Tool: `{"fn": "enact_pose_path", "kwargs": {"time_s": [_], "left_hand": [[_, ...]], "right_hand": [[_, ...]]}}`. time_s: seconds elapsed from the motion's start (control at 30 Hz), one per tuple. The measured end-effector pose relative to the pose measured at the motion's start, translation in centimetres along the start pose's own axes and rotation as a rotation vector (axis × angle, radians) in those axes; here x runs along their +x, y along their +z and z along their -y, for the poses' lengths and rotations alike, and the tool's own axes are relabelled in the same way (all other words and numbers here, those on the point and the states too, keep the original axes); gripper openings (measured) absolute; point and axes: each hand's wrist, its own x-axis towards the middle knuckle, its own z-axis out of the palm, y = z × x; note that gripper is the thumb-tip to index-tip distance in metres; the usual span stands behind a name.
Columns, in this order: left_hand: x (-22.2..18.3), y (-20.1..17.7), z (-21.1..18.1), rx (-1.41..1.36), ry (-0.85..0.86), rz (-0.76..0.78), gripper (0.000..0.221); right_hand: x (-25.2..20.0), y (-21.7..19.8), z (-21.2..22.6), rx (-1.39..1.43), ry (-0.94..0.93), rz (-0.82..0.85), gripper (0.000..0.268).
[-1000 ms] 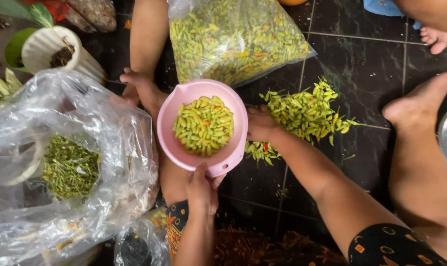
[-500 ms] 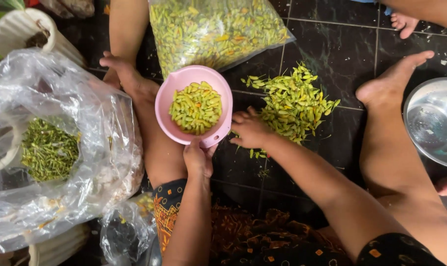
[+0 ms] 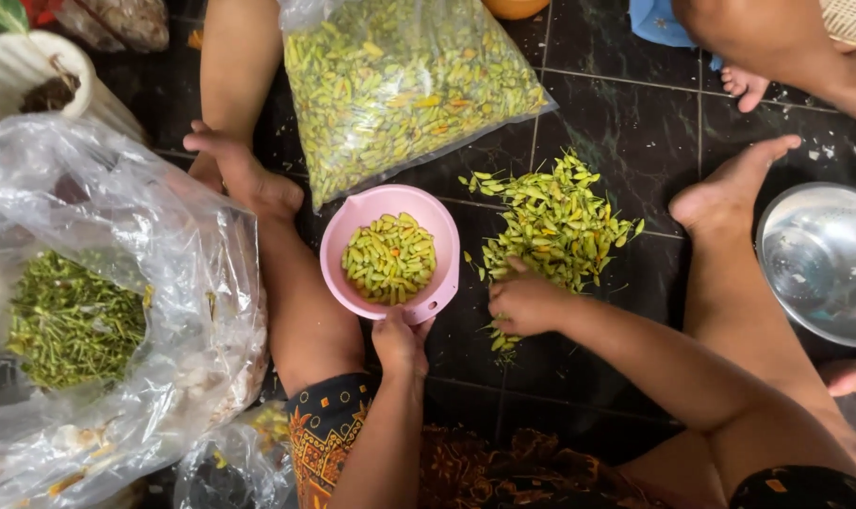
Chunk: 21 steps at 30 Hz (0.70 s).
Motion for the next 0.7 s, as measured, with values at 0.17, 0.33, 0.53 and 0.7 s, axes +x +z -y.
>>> {"fn": "enact_pose_path", "kwargs": {"time_s": [0.17,0.33,0.53,0.7], "left_hand": [[-2.9,0.8,-0.7,0.001,0.024,-0.020,0.052],[-5.3,0.9,-1.9,0.057,0.060,0.005,0.060],[-5.8,-1.3,-0.4,0.114,-0.075,0.023,0.065],[-9.9,-3.0,1.6,0.404,-0.194,0.252,0.040]], "right_hand": [[6.0,-5.7,-5.6,0.311,0.405,-0.022,0.021],[13.0,-4.6,-11.0,0.229,0.710,-0.160,0.058],[14.0,2.2,-9.8,-0.011,0.588,-0.171,0.036],[8.6,2.1,0.0,-0.175,0.312,-0.179,0.024]]}}
